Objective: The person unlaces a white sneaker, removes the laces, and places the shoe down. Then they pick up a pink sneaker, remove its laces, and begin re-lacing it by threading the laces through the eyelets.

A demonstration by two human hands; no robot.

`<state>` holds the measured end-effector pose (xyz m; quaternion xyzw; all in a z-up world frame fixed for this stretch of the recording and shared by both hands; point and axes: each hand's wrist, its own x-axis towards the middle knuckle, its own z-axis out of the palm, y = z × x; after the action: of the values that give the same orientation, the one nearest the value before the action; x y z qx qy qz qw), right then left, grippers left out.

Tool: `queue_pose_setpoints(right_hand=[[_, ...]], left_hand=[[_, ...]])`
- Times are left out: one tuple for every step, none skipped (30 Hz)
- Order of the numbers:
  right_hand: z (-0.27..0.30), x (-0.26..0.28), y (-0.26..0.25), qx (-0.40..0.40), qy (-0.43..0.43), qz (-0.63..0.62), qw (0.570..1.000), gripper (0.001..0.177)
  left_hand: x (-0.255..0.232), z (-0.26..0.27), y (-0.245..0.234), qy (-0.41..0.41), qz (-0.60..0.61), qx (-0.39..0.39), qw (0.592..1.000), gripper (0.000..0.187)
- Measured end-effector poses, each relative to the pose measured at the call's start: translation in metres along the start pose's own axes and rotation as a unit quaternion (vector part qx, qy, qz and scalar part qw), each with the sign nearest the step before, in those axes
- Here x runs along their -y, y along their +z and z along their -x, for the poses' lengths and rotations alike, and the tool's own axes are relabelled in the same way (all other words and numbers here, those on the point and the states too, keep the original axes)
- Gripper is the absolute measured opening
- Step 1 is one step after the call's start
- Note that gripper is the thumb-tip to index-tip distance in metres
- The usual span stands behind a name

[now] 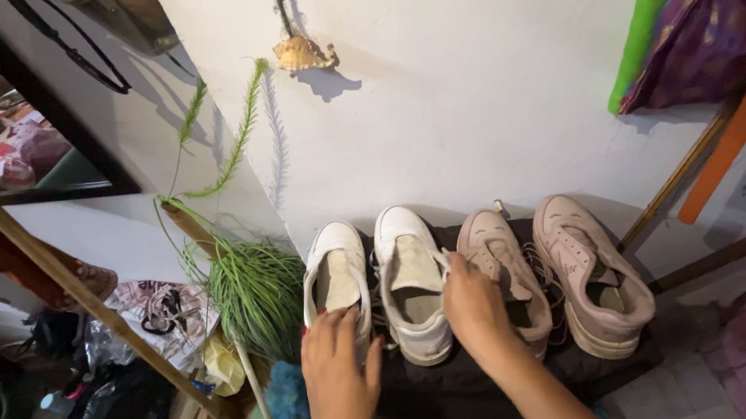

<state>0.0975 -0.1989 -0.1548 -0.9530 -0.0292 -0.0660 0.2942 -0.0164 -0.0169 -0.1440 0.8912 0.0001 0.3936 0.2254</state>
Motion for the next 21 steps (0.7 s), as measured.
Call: queue_pose_setpoints(right_hand=[[0.0, -0.003, 0.0, -0.017, -0.018, 0.01, 1.0, 0.034], [-0.001, -0.008, -0.002, -0.034, -0.035, 0.02, 0.999, 0.03], [-0.002, -0.009, -0.003, -0.053, -0.053, 0.029, 0.997, 0.027], [-0.002, -0.01, -0.004, -0.062, -0.063, 0.027, 0.996, 0.03], [-0.001, -0.012, -0.007, -0.072, -0.071, 0.026, 0.995, 0.033], [-0.001, -0.014, -0.01, -0.082, -0.08, 0.024, 0.993, 0.036], [-0.003, -0.014, -0.015, -0.084, -0.077, 0.032, 0.993, 0.034], [-0.006, -0.014, -0.021, -0.086, -0.074, 0.039, 0.993, 0.032], [-0.005, -0.015, -0.024, -0.085, -0.07, 0.048, 0.993, 0.03], [-0.005, -0.014, -0.024, -0.076, -0.054, 0.057, 0.994, 0.03], [-0.006, -0.012, -0.025, -0.07, -0.037, 0.067, 0.995, 0.029], [-0.006, -0.011, -0.025, -0.064, -0.02, 0.076, 0.995, 0.029], [-0.006, -0.009, -0.025, -0.061, -0.033, 0.085, 0.994, 0.032], [-0.004, -0.008, -0.023, -0.059, -0.045, 0.095, 0.993, 0.036], [-0.001, -0.007, -0.019, -0.054, -0.057, 0.105, 0.991, 0.041], [0.0, -0.006, -0.016, -0.021, -0.05, 0.106, 0.993, 0.046], [0.001, -0.005, -0.013, 0.013, -0.043, 0.108, 0.993, 0.051], [0.002, -0.005, -0.012, 0.046, -0.036, 0.109, 0.992, 0.056], [0.0, -0.005, -0.01, 0.044, -0.032, 0.1, 0.994, 0.057], [-0.001, -0.005, -0.008, 0.041, -0.029, 0.09, 0.995, 0.058], [-0.001, -0.006, -0.008, 0.04, -0.024, 0.08, 0.996, 0.058]], left_hand=[[0.002, -0.001, 0.001, 0.018, -0.038, 0.02, 0.999, 0.05], [0.002, 0.0, 0.001, 0.035, -0.075, 0.041, 0.996, 0.056], [0.004, -0.001, 0.0, 0.021, -0.064, 0.056, 0.996, 0.048], [0.005, -0.003, 0.0, 0.006, -0.052, 0.072, 0.996, 0.04], [0.005, -0.004, 0.002, -0.007, -0.039, 0.087, 0.995, 0.032], [0.004, -0.004, 0.003, -0.011, -0.034, 0.091, 0.995, 0.032], [0.004, -0.007, 0.003, -0.016, -0.03, 0.093, 0.995, 0.031], [0.005, -0.008, 0.004, -0.02, -0.026, 0.094, 0.995, 0.031], [0.004, -0.006, 0.004, -0.036, -0.028, 0.098, 0.994, 0.029], [0.004, -0.004, 0.005, -0.053, -0.031, 0.101, 0.993, 0.026], [0.003, -0.005, 0.006, -0.066, -0.032, 0.104, 0.992, 0.024], [0.003, -0.005, 0.007, -0.068, -0.036, 0.108, 0.991, 0.024], [0.003, -0.006, 0.008, -0.068, -0.04, 0.112, 0.991, 0.024], [0.003, -0.007, 0.009, -0.069, -0.044, 0.115, 0.99, 0.025], [0.004, -0.006, 0.008, -0.075, -0.041, 0.12, 0.989, 0.024], [0.004, -0.006, 0.008, -0.081, -0.038, 0.124, 0.988, 0.023], [0.005, -0.006, 0.007, -0.087, -0.036, 0.128, 0.987, 0.023], [0.005, -0.006, 0.005, -0.081, -0.034, 0.118, 0.989, 0.023], [0.006, -0.007, 0.004, -0.075, -0.033, 0.106, 0.991, 0.023], [0.007, -0.008, 0.003, -0.068, -0.033, 0.094, 0.993, 0.024], [0.007, -0.008, 0.002, -0.063, -0.03, 0.091, 0.993, 0.025]])
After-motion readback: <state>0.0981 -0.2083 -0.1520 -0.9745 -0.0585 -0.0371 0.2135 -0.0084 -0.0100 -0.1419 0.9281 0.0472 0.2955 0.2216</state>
